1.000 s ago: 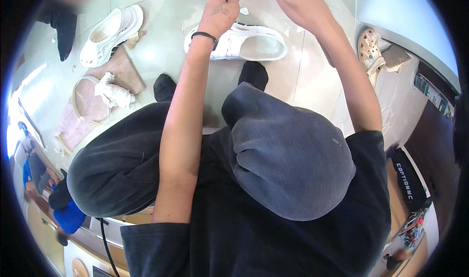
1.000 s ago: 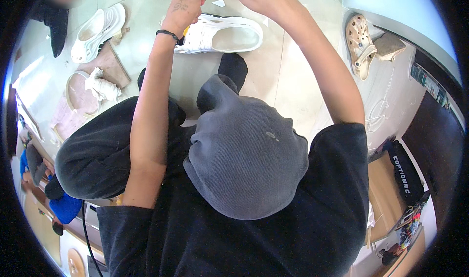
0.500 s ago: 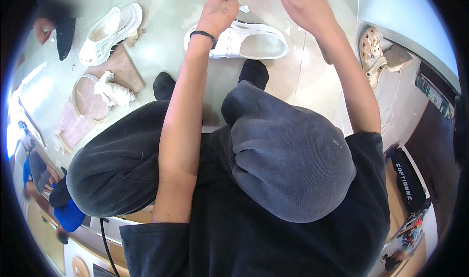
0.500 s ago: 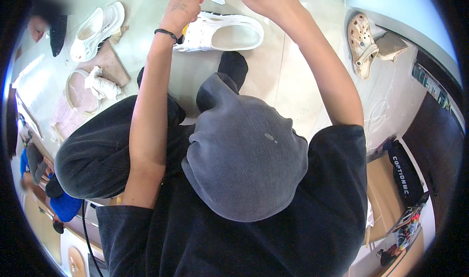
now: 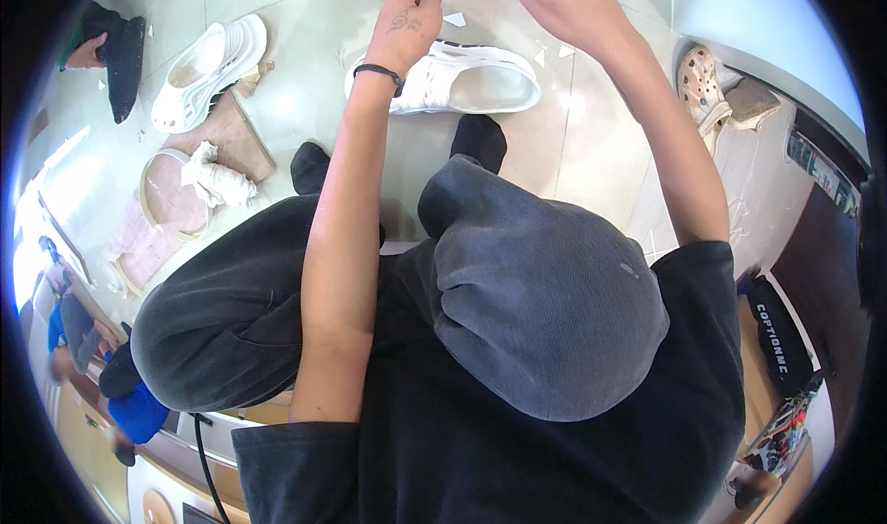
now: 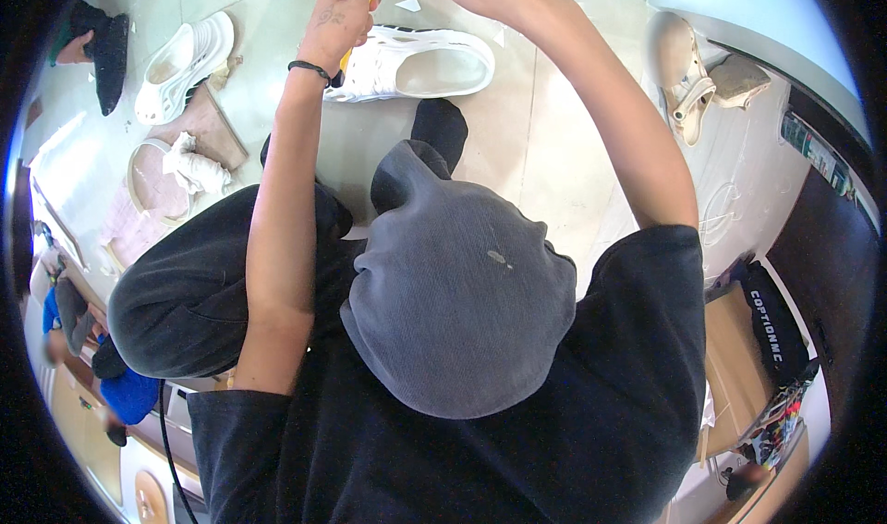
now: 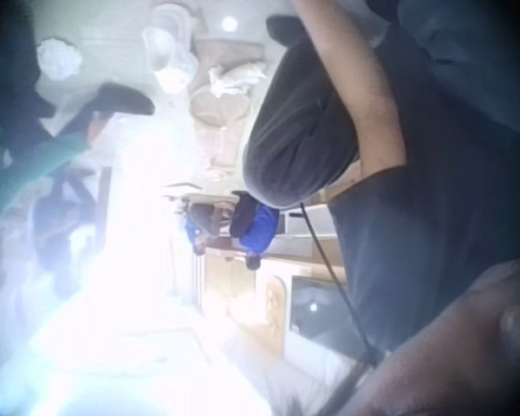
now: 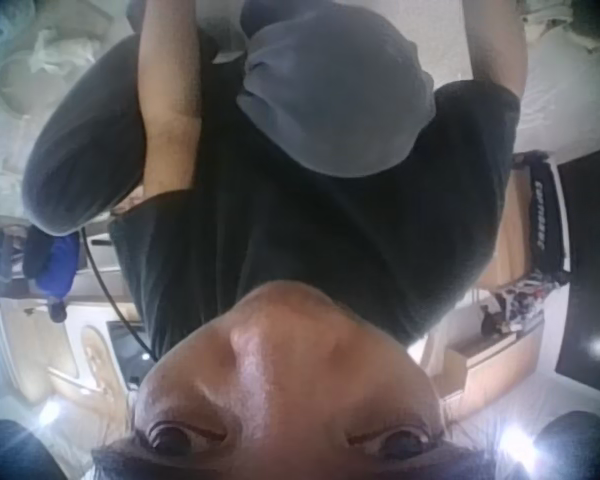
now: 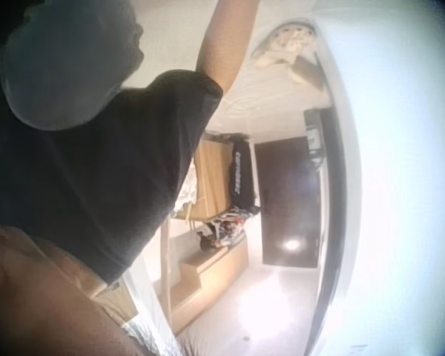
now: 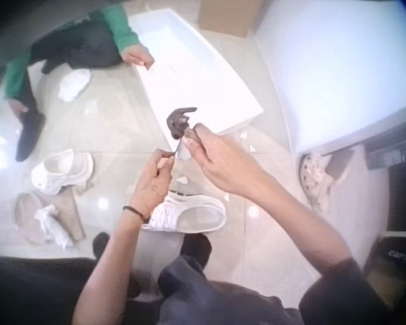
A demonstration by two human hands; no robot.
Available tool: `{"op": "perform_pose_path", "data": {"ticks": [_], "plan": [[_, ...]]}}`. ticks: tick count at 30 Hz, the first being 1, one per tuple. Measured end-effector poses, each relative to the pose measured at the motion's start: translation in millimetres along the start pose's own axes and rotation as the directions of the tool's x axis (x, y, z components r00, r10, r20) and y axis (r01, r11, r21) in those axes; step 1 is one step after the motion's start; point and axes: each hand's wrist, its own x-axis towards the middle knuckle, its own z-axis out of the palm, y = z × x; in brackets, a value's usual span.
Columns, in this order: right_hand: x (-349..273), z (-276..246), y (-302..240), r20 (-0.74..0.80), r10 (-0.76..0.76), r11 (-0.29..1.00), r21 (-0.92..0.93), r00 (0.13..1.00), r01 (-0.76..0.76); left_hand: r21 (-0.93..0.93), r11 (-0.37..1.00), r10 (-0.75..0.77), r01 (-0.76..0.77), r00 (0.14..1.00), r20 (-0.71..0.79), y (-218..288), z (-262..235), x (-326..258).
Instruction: The person assembles a white drawer unit by hammering nails into its edges and using a utility knife to trim excess material. The person works on the floor with tools and parts laid out nearby.
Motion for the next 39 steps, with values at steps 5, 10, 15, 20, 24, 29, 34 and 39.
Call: {"op": "perform_pose_path", "data": {"ticks": [5,10,15,20,24,29,34,39], "plan": [[-2.0,7.3,5.7,-0.009,-0.017,1.0,0.022,1.0,0.017,0.047,0.982,0.185,-0.183,0.982,-0.034,-6.7,0.2,-0.1],[1.6,3.4,1.2,-0.036,-0.038,0.999,0.021,0.999,0.039,-0.031,0.999,0.011,-0.01,1.0,0.02,-5.5,-2.6,1.9],[1.3,12.0,13.1,-0.015,-0.061,0.996,-0.066,0.998,0.06,-0.066,0.996,0.059,-0.058,0.998,0.018,-5.3,-0.5,0.9],[-0.2,3.1,-3.6,-0.06,-0.002,1.0,0.015,0.998,0.003,-0.007,0.999,0.048,-0.048,0.999,0.001,-1.7,-2.0,-1.5],[-1.9,16.6,19.0,-0.084,-0.086,0.996,-0.018,0.993,0.085,0.012,0.998,0.065,-0.065,0.998,-0.01,0.5,0.8,-1.6],[0.2,0.1,-9.9,-0.074,-0.01,1.0,0.015,0.997,0.011,-0.028,1.0,0.0,0.001,1.0,0.009,-1.4,-2.2,-1.3],[3.3,14.4,20.6,0.025,-0.019,0.996,-0.083,0.999,0.022,-0.028,0.999,0.031,-0.031,1.0,0.004,-5.4,0.1,1.7],[0.4,12.7,10.6,-0.03,-0.011,1.0,0.014,0.999,0.011,-0.057,0.998,-0.016,0.017,0.999,0.028,-2.9,-1.5,-1.5]]}}
